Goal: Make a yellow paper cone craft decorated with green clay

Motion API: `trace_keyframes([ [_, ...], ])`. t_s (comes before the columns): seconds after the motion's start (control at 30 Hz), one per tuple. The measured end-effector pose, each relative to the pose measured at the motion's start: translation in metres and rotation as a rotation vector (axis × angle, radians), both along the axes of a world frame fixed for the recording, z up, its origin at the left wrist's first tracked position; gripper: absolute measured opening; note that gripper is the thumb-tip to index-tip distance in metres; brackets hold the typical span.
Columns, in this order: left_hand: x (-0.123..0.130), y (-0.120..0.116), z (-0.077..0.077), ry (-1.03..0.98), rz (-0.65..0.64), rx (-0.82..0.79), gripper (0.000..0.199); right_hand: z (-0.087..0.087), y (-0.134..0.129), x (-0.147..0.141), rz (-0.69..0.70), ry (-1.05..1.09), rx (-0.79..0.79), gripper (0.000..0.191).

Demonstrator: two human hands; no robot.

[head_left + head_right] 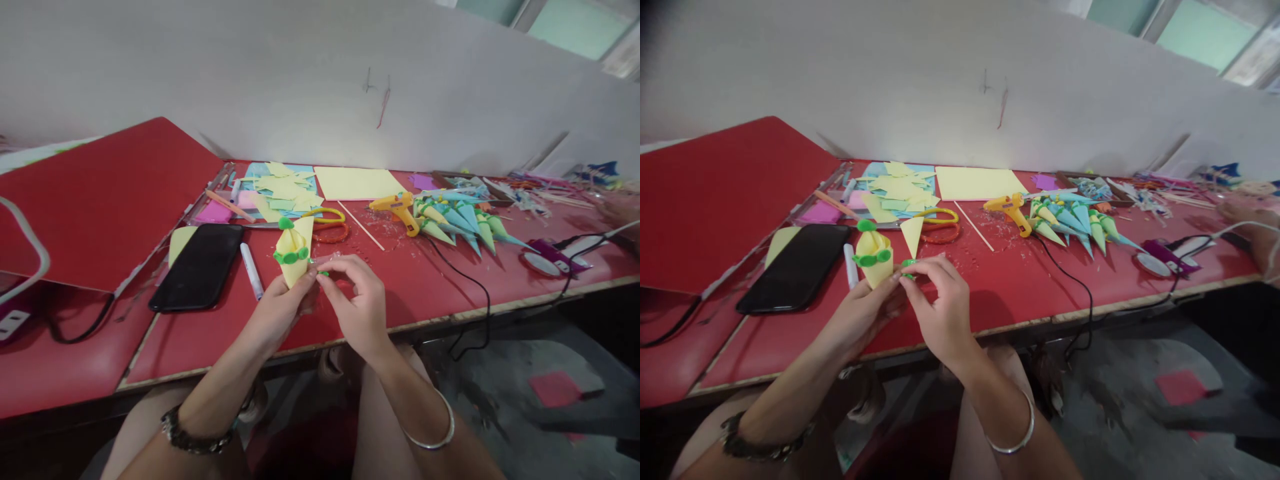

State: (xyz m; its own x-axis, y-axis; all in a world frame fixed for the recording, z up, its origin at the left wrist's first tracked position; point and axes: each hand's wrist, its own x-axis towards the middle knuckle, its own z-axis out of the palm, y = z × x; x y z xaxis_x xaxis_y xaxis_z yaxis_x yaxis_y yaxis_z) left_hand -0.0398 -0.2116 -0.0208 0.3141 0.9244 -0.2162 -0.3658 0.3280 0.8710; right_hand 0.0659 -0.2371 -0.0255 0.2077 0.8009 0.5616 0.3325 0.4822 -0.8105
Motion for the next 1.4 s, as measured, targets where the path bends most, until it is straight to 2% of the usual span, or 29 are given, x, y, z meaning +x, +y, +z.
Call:
trace_keyframes([
  [0.17, 0.0, -0.001, -0.001, 0.063, -0.026, 0.114, 0.024, -0.002, 0.004, 0.005, -0.009, 0.167, -0.079, 0.007],
  [0.27, -0.002, -0.002, 0.0, 0.061, -0.091, 0.106, 0.024, -0.006, 0.008, 0.013, -0.039, 0.322, -0.147, 0.009],
  [0.33, -0.002, -0.002, 0.0, 0.056, -0.135, 0.088, 0.025, -0.008, 0.01, 0.015, 0.0, 0.404, -0.179, 0.012],
  [0.47, -0.002, -0.004, 0.002, 0.041, -0.212, 0.062, 0.027, -0.007, 0.009, 0.012, 0.098, 0.421, -0.175, 0.017],
  [0.6, -0.001, -0.006, 0.004, 0.022, -0.268, 0.004, 0.028, -0.005, 0.006, 0.01, 0.105, 0.41, -0.16, 0.011],
  [0.7, -0.001, -0.006, 0.002, 0.009, -0.241, -0.019, 0.027, -0.005, 0.006, 0.01, 0.103, 0.389, -0.169, 0.008],
  [0.83, -0.003, -0.004, -0.001, 0.026, -0.21, -0.039, 0.026, -0.005, 0.006, 0.01, 0.116, 0.361, -0.165, 0.014],
  [1.0, -0.005, 0.0, -0.002, -0.026, -0.22, -0.076, 0.024, -0.004, 0.006, 0.01, 0.135, 0.365, -0.118, 0.013],
  [1.17, -0.006, 0.001, -0.002, -0.045, -0.211, -0.114, 0.012, -0.006, 0.007, 0.011, 0.076, 0.415, -0.161, 0.016],
  [1.27, -0.005, 0.001, -0.003, -0.058, -0.192, -0.118, 0.006, -0.006, 0.008, 0.011, 0.059, 0.42, -0.14, 0.012],
  [1.4, -0.004, 0.002, -0.003, -0.05, -0.16, -0.14, 0.011, -0.005, 0.007, 0.01, 0.072, 0.454, -0.171, 0.006],
])
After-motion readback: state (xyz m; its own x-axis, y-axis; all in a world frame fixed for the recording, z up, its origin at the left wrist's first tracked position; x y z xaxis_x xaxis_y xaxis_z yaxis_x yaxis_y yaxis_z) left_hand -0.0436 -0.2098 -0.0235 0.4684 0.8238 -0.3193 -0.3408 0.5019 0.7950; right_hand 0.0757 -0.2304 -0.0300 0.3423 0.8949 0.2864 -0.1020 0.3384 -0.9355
